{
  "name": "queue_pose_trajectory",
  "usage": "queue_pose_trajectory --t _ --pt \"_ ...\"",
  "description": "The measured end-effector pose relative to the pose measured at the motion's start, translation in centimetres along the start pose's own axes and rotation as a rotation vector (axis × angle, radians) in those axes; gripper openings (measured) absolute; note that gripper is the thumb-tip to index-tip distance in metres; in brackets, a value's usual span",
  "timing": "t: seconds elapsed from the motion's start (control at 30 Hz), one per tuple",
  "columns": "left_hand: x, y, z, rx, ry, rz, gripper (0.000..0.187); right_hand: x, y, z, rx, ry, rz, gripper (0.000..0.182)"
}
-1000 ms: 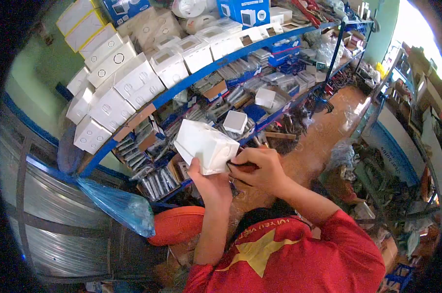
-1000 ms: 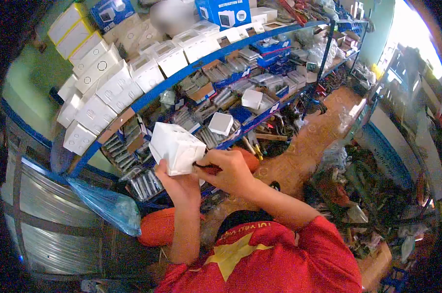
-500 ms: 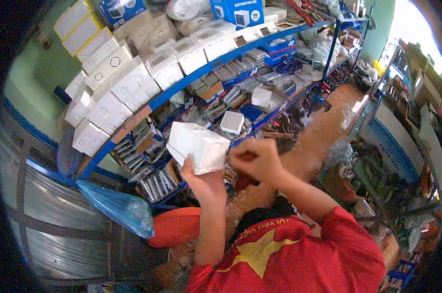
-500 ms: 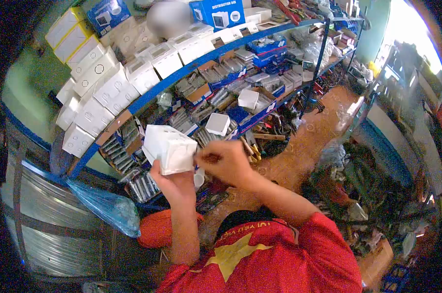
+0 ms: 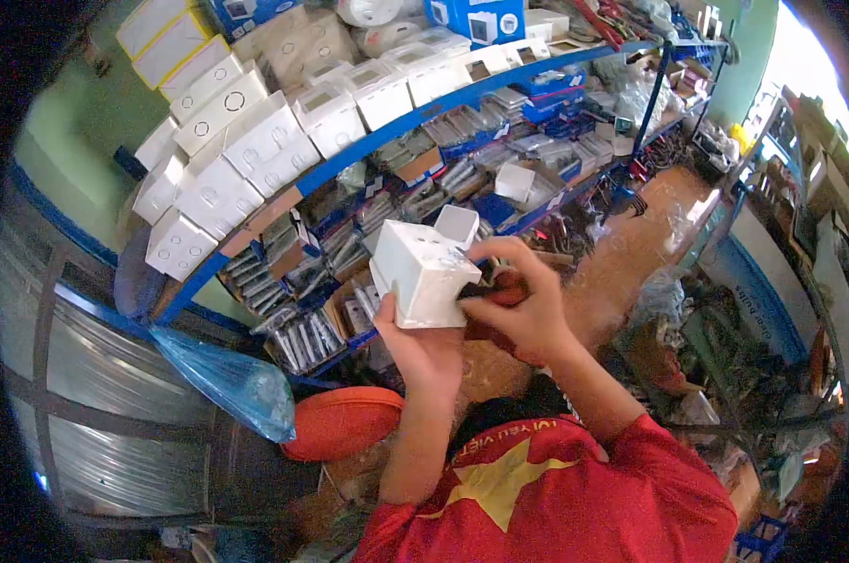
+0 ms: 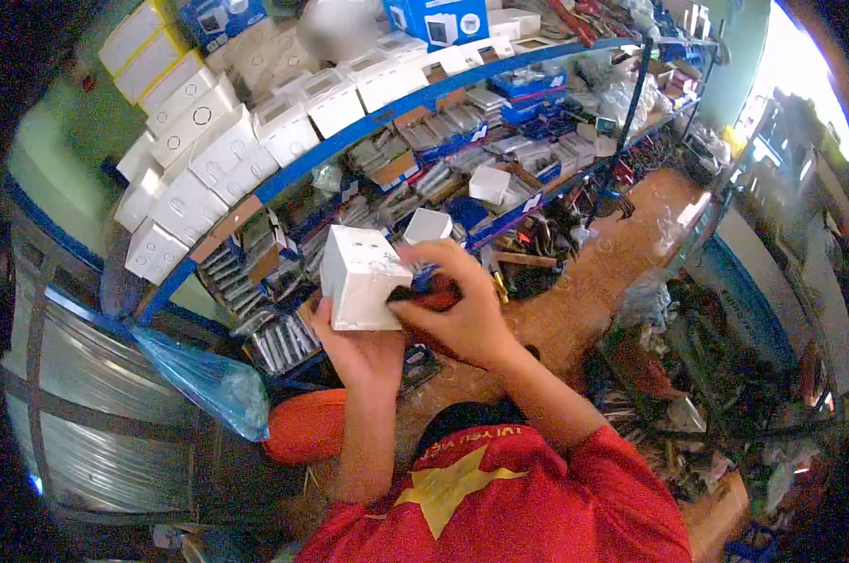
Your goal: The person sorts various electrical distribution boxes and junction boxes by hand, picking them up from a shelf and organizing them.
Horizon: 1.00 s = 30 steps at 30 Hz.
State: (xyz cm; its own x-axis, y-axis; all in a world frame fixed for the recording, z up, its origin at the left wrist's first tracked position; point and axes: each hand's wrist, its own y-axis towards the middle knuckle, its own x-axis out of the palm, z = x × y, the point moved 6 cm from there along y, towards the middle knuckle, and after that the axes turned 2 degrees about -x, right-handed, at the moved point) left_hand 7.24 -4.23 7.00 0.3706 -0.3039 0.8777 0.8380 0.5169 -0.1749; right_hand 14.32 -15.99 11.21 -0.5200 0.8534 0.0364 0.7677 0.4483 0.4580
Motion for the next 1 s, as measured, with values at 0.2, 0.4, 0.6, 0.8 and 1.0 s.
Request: queue_pose_trajectory --t 0.2,0.4,0.6,0.8,1.0 --pt "0.7 -0.7 -0.1 0.034 0.049 -0.077 0.055 1.3 0.5 -0.5 -0.218 -0.156 -0.182 0.046" --pt "-0.3 -0.5 -0.6 -0.023 0.029 -0.054 0.054 1.4 0.1 1.3 -0.164 -0.081 -0.093 0.039" --pt "-0.4 -0.5 0.2 0.064 0.188 -0.035 0.060 1.7 -0.1 0.2 -0.259 -0.096 -0.094 0.041" --pt "-0.1 -0.6 -0.2 0.069 0.178 -0.007 0.058 2.0 0.3 0.5 -0.270 -0.154 0.009 0.027" --pt "-0.7 -0.5 3.0 0.426 0.527 -0.143 0.073 1.6 -1.6 2.0 -0.191 -0.210 -0.021 0.023"
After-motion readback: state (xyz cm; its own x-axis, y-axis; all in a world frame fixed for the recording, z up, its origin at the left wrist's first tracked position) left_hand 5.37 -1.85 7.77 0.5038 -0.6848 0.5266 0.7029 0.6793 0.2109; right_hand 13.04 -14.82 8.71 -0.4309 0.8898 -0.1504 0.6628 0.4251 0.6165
